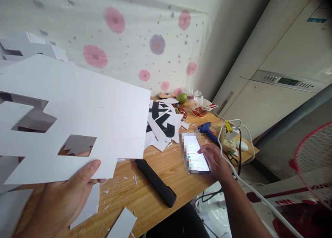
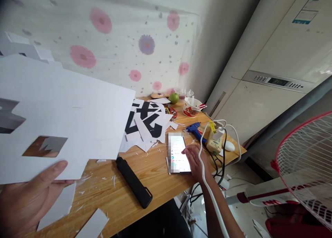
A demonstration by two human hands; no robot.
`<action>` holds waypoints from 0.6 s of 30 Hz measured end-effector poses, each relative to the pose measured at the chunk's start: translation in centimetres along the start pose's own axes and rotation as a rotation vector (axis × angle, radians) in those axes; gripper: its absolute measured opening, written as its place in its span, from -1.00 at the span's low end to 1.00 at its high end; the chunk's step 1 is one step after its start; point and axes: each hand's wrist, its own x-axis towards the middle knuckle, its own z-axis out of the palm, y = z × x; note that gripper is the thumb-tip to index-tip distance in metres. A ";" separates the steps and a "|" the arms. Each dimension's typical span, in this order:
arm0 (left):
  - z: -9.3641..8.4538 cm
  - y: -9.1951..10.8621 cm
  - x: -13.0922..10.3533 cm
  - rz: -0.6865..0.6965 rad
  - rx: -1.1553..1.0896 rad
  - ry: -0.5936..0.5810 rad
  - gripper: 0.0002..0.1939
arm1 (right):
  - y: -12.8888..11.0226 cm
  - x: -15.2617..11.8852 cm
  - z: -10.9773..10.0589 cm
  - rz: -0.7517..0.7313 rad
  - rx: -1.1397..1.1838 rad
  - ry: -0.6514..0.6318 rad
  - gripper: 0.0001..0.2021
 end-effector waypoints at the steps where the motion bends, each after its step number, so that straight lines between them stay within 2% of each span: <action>1: 0.0 0.0 0.0 -0.004 0.001 -0.002 -0.41 | 0.1 0.0 0.0 0.005 -0.004 -0.002 -0.69; 18: 0.2 0.6 -0.4 -0.056 -0.021 -0.003 -0.50 | 0.1 0.1 0.1 -0.005 -0.019 0.005 -0.70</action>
